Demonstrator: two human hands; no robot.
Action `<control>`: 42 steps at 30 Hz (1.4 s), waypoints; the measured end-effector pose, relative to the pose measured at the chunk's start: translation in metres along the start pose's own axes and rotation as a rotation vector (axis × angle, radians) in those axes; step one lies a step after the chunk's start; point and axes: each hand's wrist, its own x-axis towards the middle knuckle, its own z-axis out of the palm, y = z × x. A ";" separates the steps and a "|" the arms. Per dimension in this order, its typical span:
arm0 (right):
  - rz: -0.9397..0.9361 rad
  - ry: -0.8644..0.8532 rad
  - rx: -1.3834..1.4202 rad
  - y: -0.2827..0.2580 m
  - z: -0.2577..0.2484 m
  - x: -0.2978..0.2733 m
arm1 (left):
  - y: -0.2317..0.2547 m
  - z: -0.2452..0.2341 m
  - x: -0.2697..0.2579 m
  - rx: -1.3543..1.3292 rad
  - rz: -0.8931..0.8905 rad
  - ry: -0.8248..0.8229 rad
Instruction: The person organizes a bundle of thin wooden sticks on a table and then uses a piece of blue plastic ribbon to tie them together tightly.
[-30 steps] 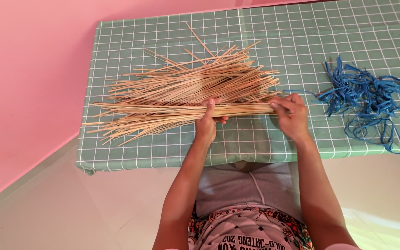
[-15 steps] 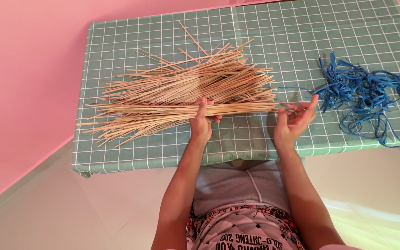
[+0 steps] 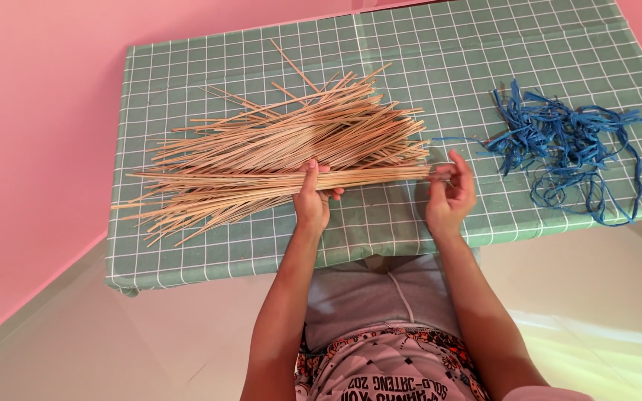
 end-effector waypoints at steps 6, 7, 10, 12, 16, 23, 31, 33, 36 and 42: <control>0.076 0.071 0.019 -0.003 0.001 0.005 | -0.004 -0.009 0.006 -0.016 -0.054 -0.046; 0.075 0.071 0.020 -0.001 0.001 0.004 | -0.005 -0.010 0.006 -0.016 -0.053 -0.047; 0.105 0.101 0.007 0.006 0.000 0.004 | -0.009 -0.013 0.009 -0.017 -0.051 -0.053; 0.139 0.113 0.017 0.012 -0.001 0.005 | -0.015 -0.017 0.013 -0.014 -0.058 -0.064; 0.168 0.067 -0.034 0.010 -0.004 0.023 | -0.012 -0.016 0.010 -0.001 -0.059 -0.067; -0.201 -0.467 -0.585 0.013 -0.012 0.084 | -0.008 -0.014 0.007 0.013 -0.067 -0.064; -0.381 -0.698 -0.848 0.032 -0.009 0.109 | -0.012 -0.017 0.012 0.004 -0.059 -0.058; -0.462 -0.708 -0.596 0.020 -0.010 0.117 | -0.015 -0.020 0.013 0.005 -0.067 -0.063; -0.106 -0.708 -0.307 0.002 -0.020 0.124 | -0.013 -0.019 0.011 -0.001 -0.064 -0.070; 0.438 -0.490 0.217 -0.025 -0.057 0.146 | 0.005 -0.003 -0.002 0.065 -0.129 0.033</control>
